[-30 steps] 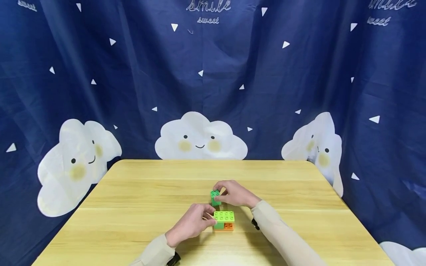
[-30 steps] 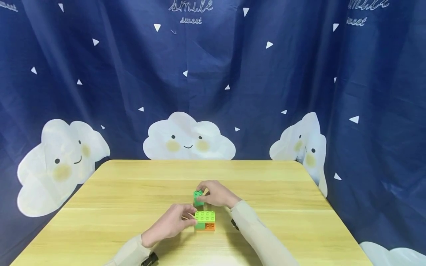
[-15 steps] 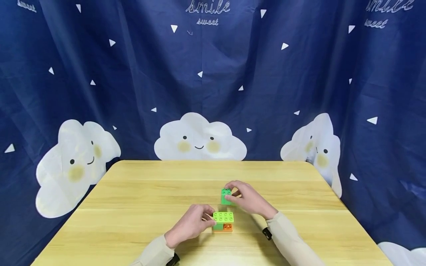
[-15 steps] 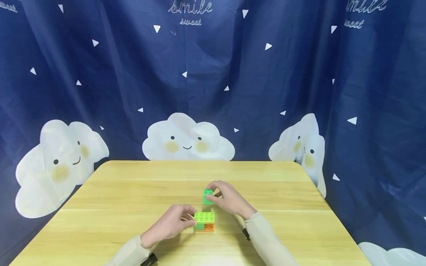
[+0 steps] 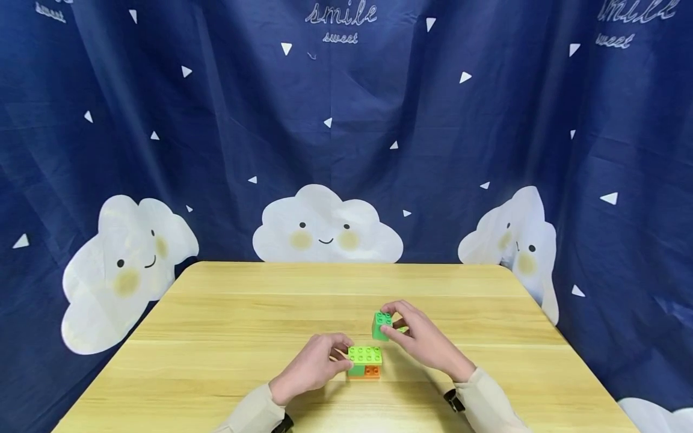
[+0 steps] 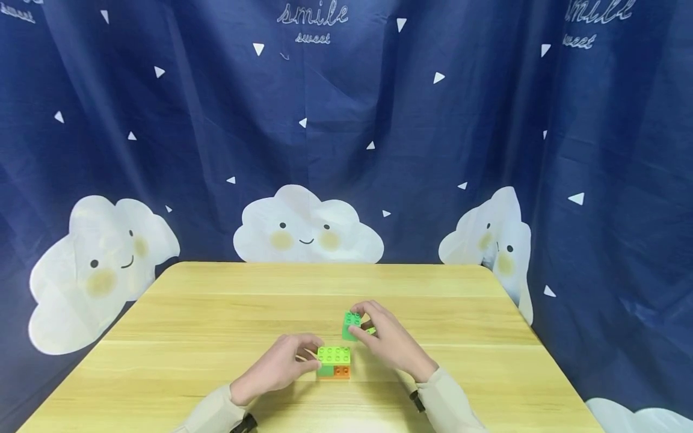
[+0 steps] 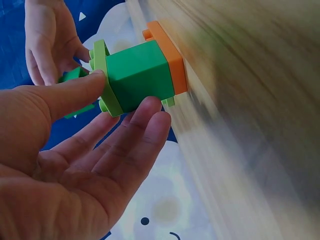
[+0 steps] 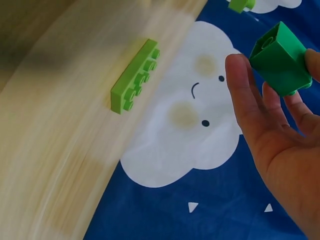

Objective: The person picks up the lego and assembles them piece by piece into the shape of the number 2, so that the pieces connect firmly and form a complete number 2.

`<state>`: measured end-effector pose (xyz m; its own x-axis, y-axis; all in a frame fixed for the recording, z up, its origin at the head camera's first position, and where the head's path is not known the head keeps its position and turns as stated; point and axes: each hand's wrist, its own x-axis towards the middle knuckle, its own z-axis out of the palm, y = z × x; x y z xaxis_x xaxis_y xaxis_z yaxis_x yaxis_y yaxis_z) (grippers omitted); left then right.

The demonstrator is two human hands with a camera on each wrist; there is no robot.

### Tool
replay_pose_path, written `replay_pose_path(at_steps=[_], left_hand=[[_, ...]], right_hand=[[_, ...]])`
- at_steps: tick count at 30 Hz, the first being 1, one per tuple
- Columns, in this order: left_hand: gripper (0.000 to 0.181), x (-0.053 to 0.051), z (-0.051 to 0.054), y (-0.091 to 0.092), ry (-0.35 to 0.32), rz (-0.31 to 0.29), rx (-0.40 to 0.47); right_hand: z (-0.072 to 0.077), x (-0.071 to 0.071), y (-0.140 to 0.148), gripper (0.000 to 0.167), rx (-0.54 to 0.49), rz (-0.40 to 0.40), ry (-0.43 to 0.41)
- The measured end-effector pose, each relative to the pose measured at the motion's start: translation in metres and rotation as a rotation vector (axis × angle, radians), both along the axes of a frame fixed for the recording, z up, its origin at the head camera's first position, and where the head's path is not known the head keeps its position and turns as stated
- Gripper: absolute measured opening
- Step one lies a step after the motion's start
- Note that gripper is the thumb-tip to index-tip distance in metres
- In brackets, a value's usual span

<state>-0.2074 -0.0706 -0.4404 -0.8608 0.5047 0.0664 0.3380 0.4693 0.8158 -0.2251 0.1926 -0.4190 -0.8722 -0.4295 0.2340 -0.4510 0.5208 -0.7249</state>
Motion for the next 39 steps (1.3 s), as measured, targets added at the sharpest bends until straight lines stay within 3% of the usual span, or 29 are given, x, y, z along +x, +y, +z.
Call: replay_pose_path(at_steps=[7, 17, 33, 39], left_hand=[[0.029, 0.001, 0.001, -0.001, 0.003, -0.004, 0.002], [0.026, -0.001, 0.0, -0.001, 0.009, -0.013, 0.011], [0.024, -0.001, 0.001, -0.001, 0.022, -0.021, 0.026], [0.023, -0.001, 0.0, -0.002, 0.01, -0.025, 0.036]], right_hand=[[0.001, 0.008, -0.003, 0.027, 0.001, 0.07, 0.018], [-0.005, 0.014, -0.007, 0.028, 0.011, 0.103, -0.043], [-0.005, 0.016, -0.01, 0.024, 0.005, 0.156, -0.097], [-0.008, 0.014, -0.009, 0.021, 0.005, 0.197, -0.158]])
